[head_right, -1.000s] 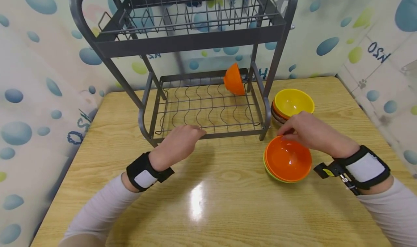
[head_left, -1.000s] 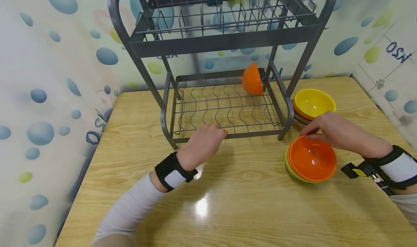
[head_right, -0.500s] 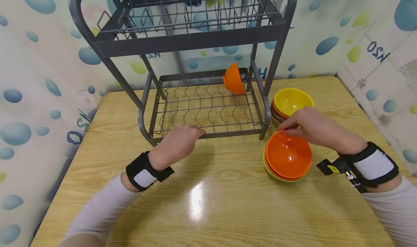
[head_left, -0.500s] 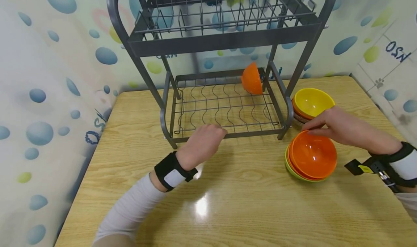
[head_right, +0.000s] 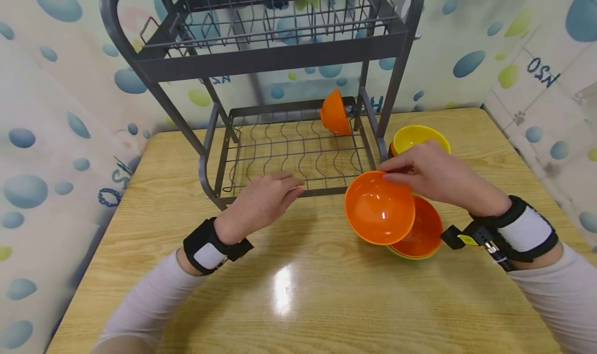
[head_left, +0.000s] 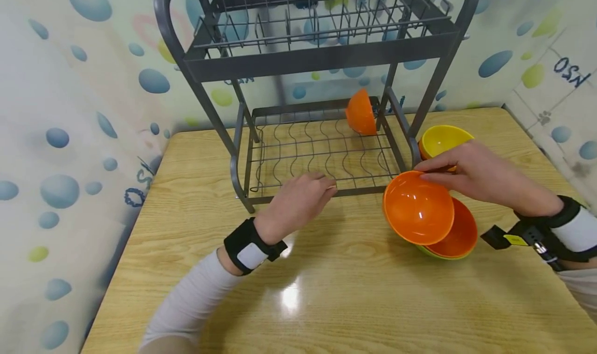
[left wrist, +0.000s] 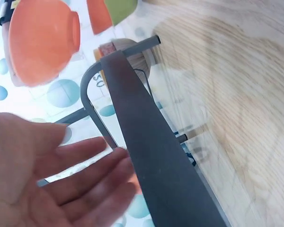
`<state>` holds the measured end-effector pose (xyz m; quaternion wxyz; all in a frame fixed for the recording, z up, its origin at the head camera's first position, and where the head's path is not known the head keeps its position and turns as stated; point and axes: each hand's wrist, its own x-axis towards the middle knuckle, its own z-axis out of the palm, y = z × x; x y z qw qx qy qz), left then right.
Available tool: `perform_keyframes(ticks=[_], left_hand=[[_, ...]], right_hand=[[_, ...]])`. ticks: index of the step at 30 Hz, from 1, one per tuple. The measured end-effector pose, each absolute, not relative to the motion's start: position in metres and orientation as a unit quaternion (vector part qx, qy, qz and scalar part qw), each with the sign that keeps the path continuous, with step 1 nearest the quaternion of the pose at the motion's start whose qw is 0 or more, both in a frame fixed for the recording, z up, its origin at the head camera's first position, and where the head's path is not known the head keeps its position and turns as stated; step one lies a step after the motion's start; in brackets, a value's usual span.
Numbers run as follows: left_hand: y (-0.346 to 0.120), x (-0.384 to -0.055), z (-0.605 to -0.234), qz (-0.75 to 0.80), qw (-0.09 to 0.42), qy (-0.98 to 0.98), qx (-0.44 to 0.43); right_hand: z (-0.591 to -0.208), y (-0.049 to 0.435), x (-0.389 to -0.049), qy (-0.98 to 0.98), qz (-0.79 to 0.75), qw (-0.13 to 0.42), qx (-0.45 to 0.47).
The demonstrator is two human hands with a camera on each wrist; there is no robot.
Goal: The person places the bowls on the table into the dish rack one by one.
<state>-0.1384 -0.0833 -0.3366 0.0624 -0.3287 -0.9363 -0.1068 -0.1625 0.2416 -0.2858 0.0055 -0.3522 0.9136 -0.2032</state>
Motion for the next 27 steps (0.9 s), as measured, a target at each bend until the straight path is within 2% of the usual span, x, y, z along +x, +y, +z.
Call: perform_keyframes(ticks=[2,6,13,16,27], left_hand=[[-0.080,-0.139,-0.336,-0.136,0.070,-0.932,-0.329],[-0.073,-0.138,-0.333,-0.213,0.053,-0.918,-0.331],[-0.065,-0.139,-0.331,-0.340,-0.049,-0.879,-0.332],[-0.063,-0.138,-0.333,-0.368,-0.072,-0.872,-0.315],[-0.062,-0.139,-0.339,-0.358,-0.072,-0.885,-0.289]], right_hand=[[-0.288,0.235,-0.162,0.913,-0.213,0.009,-0.347],[-0.292,0.221,-0.160,0.916,-0.218,0.009,-0.338],[-0.295,0.200,-0.159,0.918,-0.247,0.030,-0.310],[-0.298,0.195,-0.158,0.919,-0.255,0.043,-0.297],[-0.309,0.186,-0.157,0.906,-0.281,0.046,-0.314]])
